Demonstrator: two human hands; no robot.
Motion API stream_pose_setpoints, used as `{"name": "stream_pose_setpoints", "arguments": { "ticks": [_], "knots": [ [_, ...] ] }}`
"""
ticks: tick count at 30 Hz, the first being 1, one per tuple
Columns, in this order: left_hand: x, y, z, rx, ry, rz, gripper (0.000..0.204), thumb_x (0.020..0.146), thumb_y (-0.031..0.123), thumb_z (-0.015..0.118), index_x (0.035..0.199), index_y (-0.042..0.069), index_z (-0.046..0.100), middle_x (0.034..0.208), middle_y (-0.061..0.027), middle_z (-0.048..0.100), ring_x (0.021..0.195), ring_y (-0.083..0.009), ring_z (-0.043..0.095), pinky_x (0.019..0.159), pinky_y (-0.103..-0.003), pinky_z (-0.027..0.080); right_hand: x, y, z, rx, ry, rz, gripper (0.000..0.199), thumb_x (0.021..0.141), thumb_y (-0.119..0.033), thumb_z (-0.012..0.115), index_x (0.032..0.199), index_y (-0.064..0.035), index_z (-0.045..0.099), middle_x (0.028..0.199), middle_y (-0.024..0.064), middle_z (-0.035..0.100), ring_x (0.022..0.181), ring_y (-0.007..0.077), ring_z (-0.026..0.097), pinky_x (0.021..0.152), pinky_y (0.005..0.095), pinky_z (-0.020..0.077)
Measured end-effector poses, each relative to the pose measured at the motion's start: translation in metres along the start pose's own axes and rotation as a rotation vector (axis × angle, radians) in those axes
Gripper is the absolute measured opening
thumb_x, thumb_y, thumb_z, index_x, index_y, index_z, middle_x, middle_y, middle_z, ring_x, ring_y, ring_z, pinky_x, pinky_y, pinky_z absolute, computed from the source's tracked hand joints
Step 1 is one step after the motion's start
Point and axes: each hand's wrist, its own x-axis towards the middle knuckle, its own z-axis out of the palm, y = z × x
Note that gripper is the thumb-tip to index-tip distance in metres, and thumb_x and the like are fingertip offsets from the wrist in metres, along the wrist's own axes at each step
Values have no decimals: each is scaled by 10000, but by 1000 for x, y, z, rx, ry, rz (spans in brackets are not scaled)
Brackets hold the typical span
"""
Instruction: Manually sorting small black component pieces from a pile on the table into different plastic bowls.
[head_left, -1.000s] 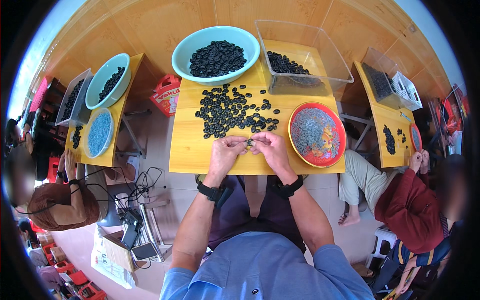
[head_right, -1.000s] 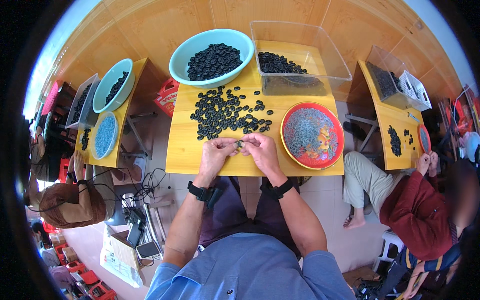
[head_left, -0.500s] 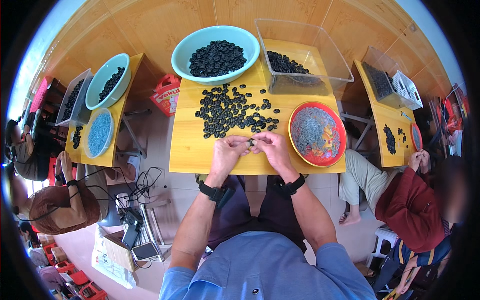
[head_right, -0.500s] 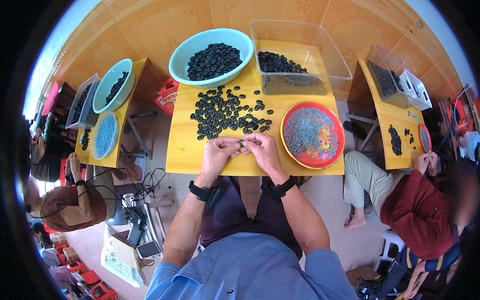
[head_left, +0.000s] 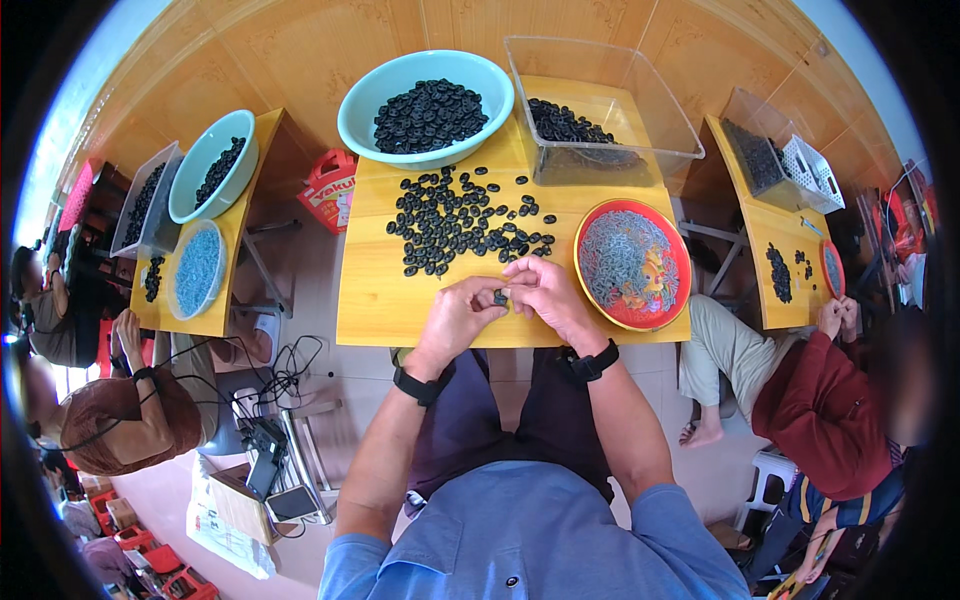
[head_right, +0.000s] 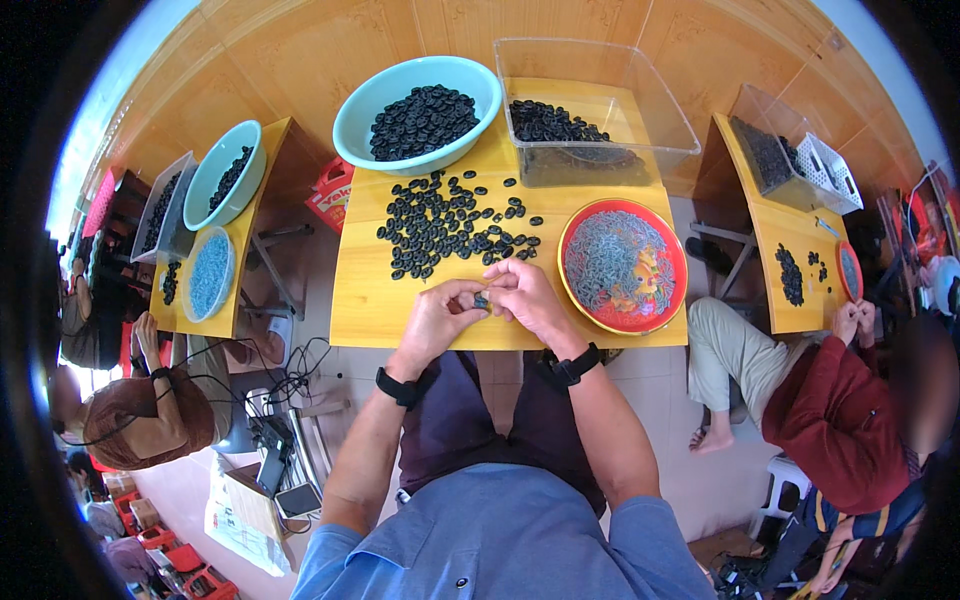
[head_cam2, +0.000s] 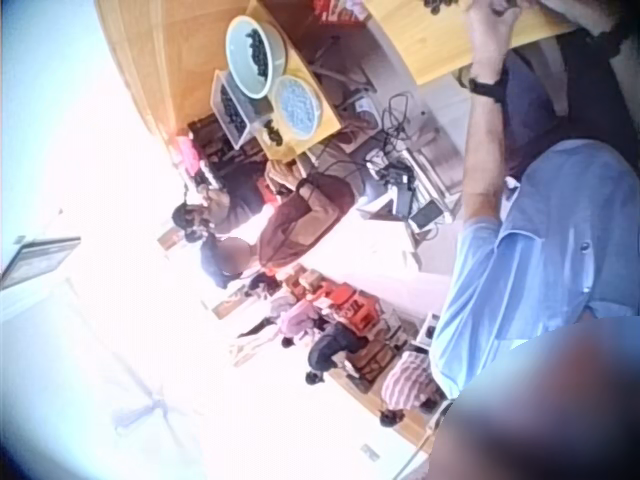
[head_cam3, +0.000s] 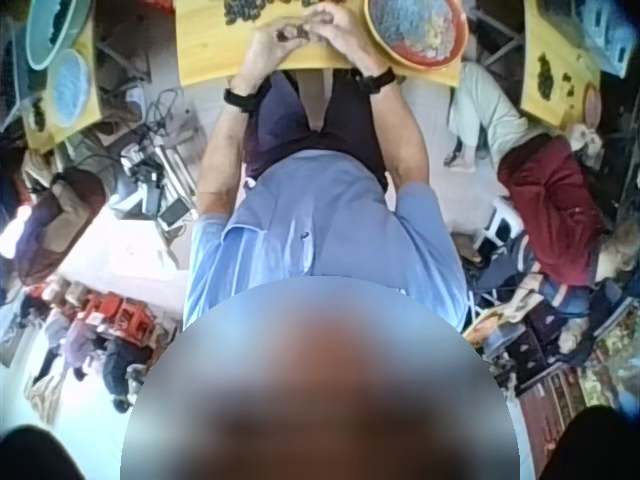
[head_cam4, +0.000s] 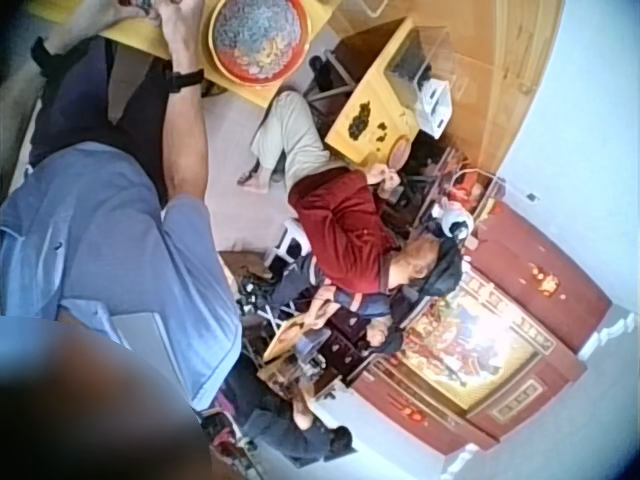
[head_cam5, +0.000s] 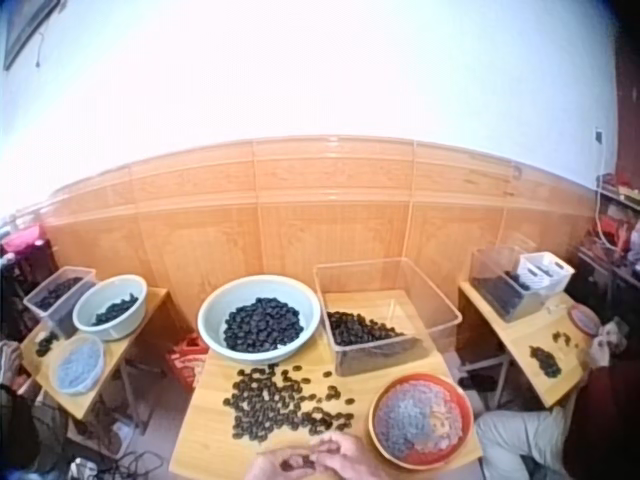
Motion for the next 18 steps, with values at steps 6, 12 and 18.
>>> {"name": "stream_pose_setpoints", "arguments": {
  "ticks": [6, 12, 18],
  "knots": [
    [-3, -2, 4, 164, 103, 76, 314, 741, 38, 836, 1032, 41, 720, 773, -49, 620, 655, -130, 586, 619, -275, 509, 0, -1, 3, -33, -13, 45, 194, 873, -56, 704, 1039, -12, 615, 793, 30, 639, 640, 82, 589, 531, 218, 435],
    [-1, 0, 7, 162, 106, 97, 277, 741, 65, 846, 978, 29, 707, 758, -58, 628, 642, -133, 587, 615, -279, 511, 1, -4, 4, -33, 10, 74, 199, 861, -49, 714, 1028, -16, 611, 793, 35, 649, 627, 83, 587, 505, 219, 427],
    [-3, -2, 7, 228, 104, 49, 250, 769, 106, 829, 962, 24, 694, 750, -100, 644, 644, -186, 633, 619, -316, 526, 1, -1, 5, -80, 17, 73, 188, 861, -36, 714, 1010, -22, 601, 821, 52, 662, 607, 84, 576, 486, 224, 421]
  ]
}}
